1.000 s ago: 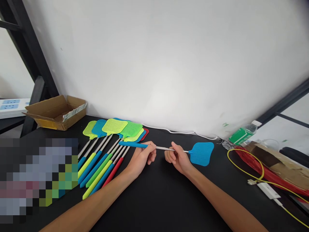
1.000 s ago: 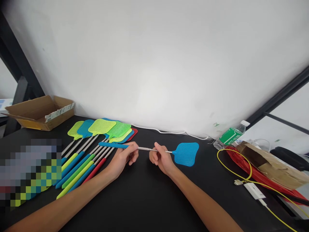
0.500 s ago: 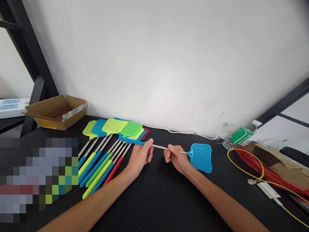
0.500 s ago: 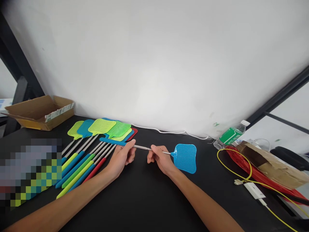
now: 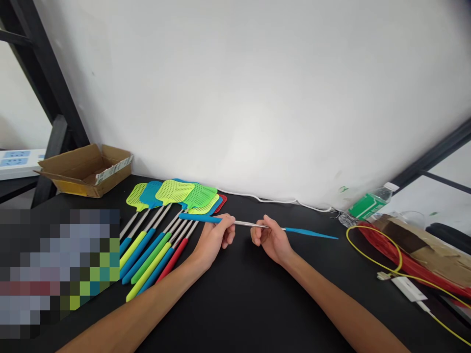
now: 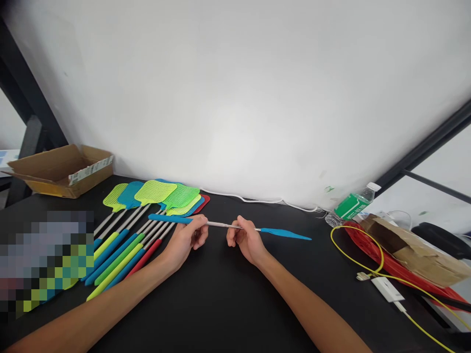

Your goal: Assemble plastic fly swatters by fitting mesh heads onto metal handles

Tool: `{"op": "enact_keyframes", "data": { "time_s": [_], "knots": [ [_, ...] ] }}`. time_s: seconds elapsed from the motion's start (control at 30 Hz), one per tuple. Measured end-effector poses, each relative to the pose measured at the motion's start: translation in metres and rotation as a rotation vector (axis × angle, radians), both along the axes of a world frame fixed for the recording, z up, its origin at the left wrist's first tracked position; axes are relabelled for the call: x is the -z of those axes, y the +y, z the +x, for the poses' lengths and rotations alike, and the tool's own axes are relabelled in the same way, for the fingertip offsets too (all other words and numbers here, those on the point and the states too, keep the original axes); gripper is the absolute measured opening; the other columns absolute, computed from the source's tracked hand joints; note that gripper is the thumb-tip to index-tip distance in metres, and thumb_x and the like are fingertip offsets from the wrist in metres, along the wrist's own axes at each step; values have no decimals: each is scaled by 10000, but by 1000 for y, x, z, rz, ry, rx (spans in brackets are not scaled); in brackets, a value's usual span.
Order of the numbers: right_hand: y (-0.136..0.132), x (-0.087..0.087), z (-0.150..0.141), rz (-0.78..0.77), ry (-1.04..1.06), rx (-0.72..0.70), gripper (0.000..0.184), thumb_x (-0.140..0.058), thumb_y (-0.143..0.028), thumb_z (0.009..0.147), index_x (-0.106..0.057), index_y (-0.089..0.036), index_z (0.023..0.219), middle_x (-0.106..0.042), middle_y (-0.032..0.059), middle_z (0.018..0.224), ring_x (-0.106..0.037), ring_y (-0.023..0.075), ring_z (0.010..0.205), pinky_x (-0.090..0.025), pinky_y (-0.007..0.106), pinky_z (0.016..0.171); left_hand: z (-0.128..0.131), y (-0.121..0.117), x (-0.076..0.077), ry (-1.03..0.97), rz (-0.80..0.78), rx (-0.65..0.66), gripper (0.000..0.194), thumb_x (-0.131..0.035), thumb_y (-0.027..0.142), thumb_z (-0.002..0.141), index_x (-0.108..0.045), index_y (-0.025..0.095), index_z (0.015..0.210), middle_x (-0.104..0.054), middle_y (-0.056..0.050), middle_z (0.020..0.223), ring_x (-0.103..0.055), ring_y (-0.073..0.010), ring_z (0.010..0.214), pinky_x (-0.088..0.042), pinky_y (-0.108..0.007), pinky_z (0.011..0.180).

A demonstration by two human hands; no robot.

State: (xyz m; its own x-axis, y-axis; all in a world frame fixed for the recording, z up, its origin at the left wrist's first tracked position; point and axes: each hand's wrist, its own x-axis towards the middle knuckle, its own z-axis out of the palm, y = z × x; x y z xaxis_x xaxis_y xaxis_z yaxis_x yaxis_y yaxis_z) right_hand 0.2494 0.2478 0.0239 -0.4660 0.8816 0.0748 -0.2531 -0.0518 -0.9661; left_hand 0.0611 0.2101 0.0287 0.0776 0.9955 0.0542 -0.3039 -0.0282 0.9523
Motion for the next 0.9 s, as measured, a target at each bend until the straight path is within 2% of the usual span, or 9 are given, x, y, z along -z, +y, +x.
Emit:
{"op": "enact_keyframes", "data": {
  "time_s": [0.17,0.4,0.63,0.77,0.9],
  "knots": [
    [0,1,0,4,-6,-5,582,-482,-588,948,-619,-201,536,-532,34,479,-460,162,524,-325,319,582,-1,0,1,1,5,18,331,-557,420,855,-509,193,619,-480,30,479,-393,-100,443,-276,-232,437],
    [-1,1,1,25,-12,-13,600,-444,-539,985,-606,-204,514,-514,32,457,-453,163,522,-323,327,603,0,-1,3,97,-46,0,506,-495,560,918,-446,203,562,-400,34,406,-362,-105,433,-249,-240,444],
    [0,2,1,17,-15,-6,586,-468,-564,964,-594,-207,516,-506,27,463,-451,164,524,-317,327,600,-2,0,-1,-17,29,54,303,-563,382,850,-499,190,624,-502,32,512,-377,-85,429,-262,-240,448],
    [0,2,1,26,-10,-11,583,-457,-548,974,-597,-207,522,-516,30,469,-455,165,528,-320,327,604,-2,0,-2,-65,45,71,239,-581,339,823,-503,190,653,-514,37,542,-371,-77,432,-253,-238,450],
    [0,3,2,28,9,-21,584,-441,-531,987,-612,-203,535,-526,33,471,-463,166,528,-321,325,603,-1,-1,1,25,26,48,398,-542,422,895,-498,188,577,-475,25,464,-394,-94,435,-270,-249,456]
  ]
}}
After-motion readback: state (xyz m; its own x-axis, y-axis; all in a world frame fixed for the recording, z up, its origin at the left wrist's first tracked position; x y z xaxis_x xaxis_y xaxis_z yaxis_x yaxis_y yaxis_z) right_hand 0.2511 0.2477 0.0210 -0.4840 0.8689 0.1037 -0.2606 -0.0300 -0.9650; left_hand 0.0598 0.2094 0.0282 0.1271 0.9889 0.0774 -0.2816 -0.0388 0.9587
